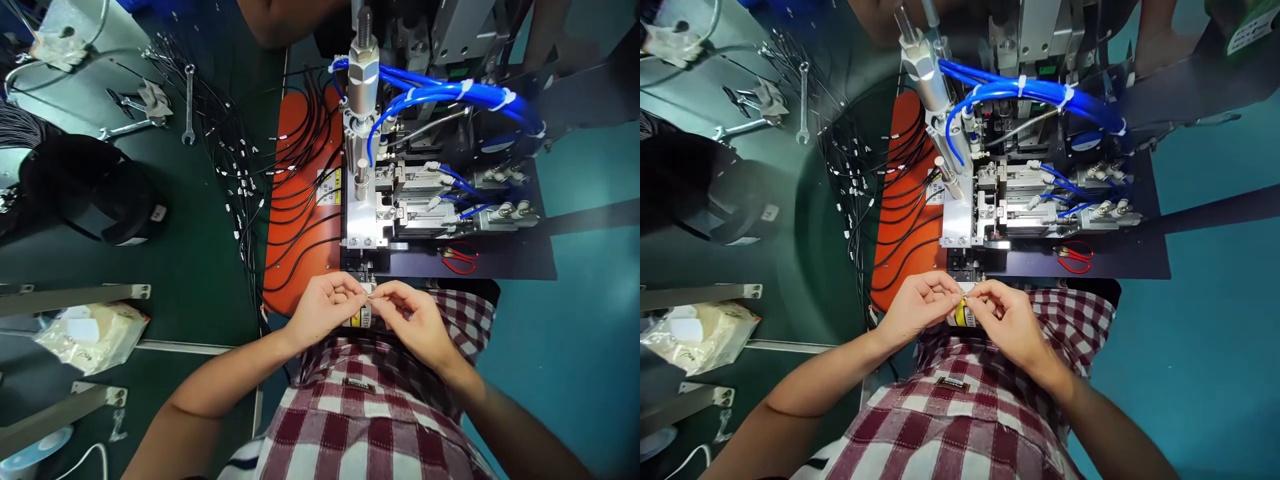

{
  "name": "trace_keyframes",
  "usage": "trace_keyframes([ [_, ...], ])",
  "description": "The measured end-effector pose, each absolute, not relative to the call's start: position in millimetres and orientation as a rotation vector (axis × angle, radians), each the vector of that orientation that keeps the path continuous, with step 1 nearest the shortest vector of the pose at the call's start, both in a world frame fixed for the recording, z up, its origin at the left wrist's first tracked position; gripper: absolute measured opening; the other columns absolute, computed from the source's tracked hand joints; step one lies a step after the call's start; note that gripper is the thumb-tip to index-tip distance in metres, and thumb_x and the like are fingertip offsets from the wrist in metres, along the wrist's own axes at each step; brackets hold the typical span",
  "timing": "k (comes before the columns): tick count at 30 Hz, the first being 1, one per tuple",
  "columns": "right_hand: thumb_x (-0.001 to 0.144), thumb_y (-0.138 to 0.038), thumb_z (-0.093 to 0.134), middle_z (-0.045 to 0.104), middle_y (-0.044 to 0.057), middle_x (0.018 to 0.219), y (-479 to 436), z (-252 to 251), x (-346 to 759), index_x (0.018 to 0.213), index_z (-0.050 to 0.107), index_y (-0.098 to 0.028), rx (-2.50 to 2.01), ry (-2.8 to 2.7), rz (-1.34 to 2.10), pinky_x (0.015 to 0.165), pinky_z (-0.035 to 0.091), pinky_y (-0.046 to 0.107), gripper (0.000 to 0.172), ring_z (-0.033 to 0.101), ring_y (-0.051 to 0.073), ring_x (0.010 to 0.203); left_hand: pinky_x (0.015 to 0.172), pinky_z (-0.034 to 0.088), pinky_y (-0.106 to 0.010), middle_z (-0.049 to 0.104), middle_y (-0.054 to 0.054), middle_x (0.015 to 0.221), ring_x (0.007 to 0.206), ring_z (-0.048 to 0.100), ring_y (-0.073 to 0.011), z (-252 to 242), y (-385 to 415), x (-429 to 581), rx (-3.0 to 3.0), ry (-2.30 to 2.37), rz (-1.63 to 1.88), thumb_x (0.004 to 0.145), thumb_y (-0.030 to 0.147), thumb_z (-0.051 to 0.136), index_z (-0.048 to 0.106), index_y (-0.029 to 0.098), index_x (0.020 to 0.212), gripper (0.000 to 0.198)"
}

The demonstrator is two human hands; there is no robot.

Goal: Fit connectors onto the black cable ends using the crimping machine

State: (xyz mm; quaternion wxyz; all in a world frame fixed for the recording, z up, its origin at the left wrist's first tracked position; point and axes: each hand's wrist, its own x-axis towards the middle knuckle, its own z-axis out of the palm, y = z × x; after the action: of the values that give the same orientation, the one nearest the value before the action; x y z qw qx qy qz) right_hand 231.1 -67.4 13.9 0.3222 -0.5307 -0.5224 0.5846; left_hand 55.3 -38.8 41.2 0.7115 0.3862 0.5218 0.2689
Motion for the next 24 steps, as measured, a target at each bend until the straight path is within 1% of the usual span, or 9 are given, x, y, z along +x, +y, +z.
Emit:
trace_keyframes([
  [4, 0.093, -0.029, 0.052, 0.054, -0.001, 0.068, -70.3, 12.7, 224.0, 0.078, 0.056, -0.019, -1.393, -1.439, 1.388, 0.056, 0.039, 0.024, 0.019, 0.046, 0.011, 0.06, 0.038, 0.028, -0.013, 0.056, 0.004, 0.052, 0.038, 0.038, -0.0009, 40.0, -39.2, 55.9, 0.873, 1.15, 0.555, 0.074, 0.03, 0.073, 0.06, 0.011, 0.075, 0.023],
  [6, 0.094, -0.029, 0.051, 0.053, -0.001, 0.069, -69.8, 11.2, 223.5, 0.079, 0.055, -0.019, -1.399, -1.421, 1.38, 0.056, 0.039, 0.024, 0.019, 0.046, 0.011, 0.06, 0.038, 0.028, -0.013, 0.056, 0.004, 0.052, 0.038, 0.038, -0.0011, 38.3, -38.8, 55.9, 0.853, 1.148, 0.541, 0.073, 0.032, 0.074, 0.06, 0.011, 0.075, 0.025],
  [8, 0.094, -0.032, 0.051, 0.052, -0.002, 0.067, -69.7, 9.6, 224.8, 0.081, 0.056, -0.019, -1.408, -1.343, 1.448, 0.052, 0.038, 0.024, 0.019, 0.045, 0.011, 0.055, 0.038, 0.027, -0.013, 0.056, 0.003, 0.052, 0.038, 0.038, -0.0013, 36.4, -38.4, 55.5, 0.81, 1.145, 0.542, 0.073, 0.035, 0.074, 0.059, 0.012, 0.074, 0.028],
  [10, 0.093, -0.035, 0.053, 0.055, -0.001, 0.068, -70.2, 8.9, 226.8, 0.087, 0.06, -0.019, -1.427, -1.276, 1.501, 0.05, 0.039, 0.024, 0.019, 0.046, 0.011, 0.053, 0.037, 0.027, -0.013, 0.056, 0.003, 0.052, 0.037, 0.037, -0.0014, 34.7, -38.1, 54.9, 0.778, 1.136, 0.537, 0.073, 0.038, 0.074, 0.058, 0.012, 0.074, 0.031],
  [13, 0.09, -0.036, 0.059, 0.062, 0.002, 0.074, -71.0, 9.7, 228.4, 0.095, 0.065, -0.018, -1.478, -1.309, 1.443, 0.054, 0.043, 0.025, 0.019, 0.051, 0.013, 0.059, 0.037, 0.026, -0.014, 0.055, 0.004, 0.052, 0.037, 0.036, -0.0016, 33.3, -37.9, 53.9, 0.779, 1.129, 0.529, 0.073, 0.043, 0.074, 0.057, 0.012, 0.074, 0.036],
  [16, 0.087, -0.034, 0.062, 0.064, 0.003, 0.075, -69.7, 11.6, 227.1, 0.096, 0.067, -0.018, -1.502, -1.37, 1.353, 0.056, 0.043, 0.026, 0.019, 0.053, 0.014, 0.061, 0.036, 0.026, -0.014, 0.055, 0.004, 0.052, 0.037, 0.037, -0.0016, 33.0, -37.6, 53.5, 0.796, 1.127, 0.527, 0.073, 0.044, 0.074, 0.058, 0.012, 0.075, 0.036],
  [19, 0.088, -0.032, 0.062, 0.065, 0.003, 0.077, -67.3, 13.8, 225.0, 0.09, 0.066, -0.018, -1.494, -1.412, 1.329, 0.055, 0.042, 0.025, 0.014, 0.053, 0.014, 0.062, 0.037, 0.026, -0.014, 0.055, 0.004, 0.053, 0.038, 0.037, -0.0015, 33.5, -37.8, 53.8, 0.803, 1.124, 0.522, 0.073, 0.044, 0.074, 0.058, 0.012, 0.075, 0.036],
  [21, 0.089, -0.03, 0.059, 0.062, 0.002, 0.073, -67.1, 15.3, 223.5, 0.084, 0.063, -0.018, -1.482, -1.447, 1.346, 0.055, 0.041, 0.025, 0.014, 0.05, 0.013, 0.06, 0.037, 0.027, -0.014, 0.056, 0.003, 0.053, 0.038, 0.038, -0.0015, 34.1, -38.6, 54.6, 0.81, 1.126, 0.519, 0.073, 0.044, 0.074, 0.058, 0.012, 0.075, 0.036],
  [24, 0.092, -0.03, 0.054, 0.057, 0.0, 0.069, -68.7, 16.7, 220.1, 0.082, 0.059, -0.019, -1.48, -1.446, 1.36, 0.054, 0.04, 0.024, 0.015, 0.048, 0.012, 0.058, 0.039, 0.029, -0.014, 0.056, 0.003, 0.054, 0.041, 0.042, -0.0027, 34.5, -40.8, 56.8, 0.861, 1.156, 0.547, 0.073, 0.041, 0.074, 0.058, 0.012, 0.074, 0.033],
])
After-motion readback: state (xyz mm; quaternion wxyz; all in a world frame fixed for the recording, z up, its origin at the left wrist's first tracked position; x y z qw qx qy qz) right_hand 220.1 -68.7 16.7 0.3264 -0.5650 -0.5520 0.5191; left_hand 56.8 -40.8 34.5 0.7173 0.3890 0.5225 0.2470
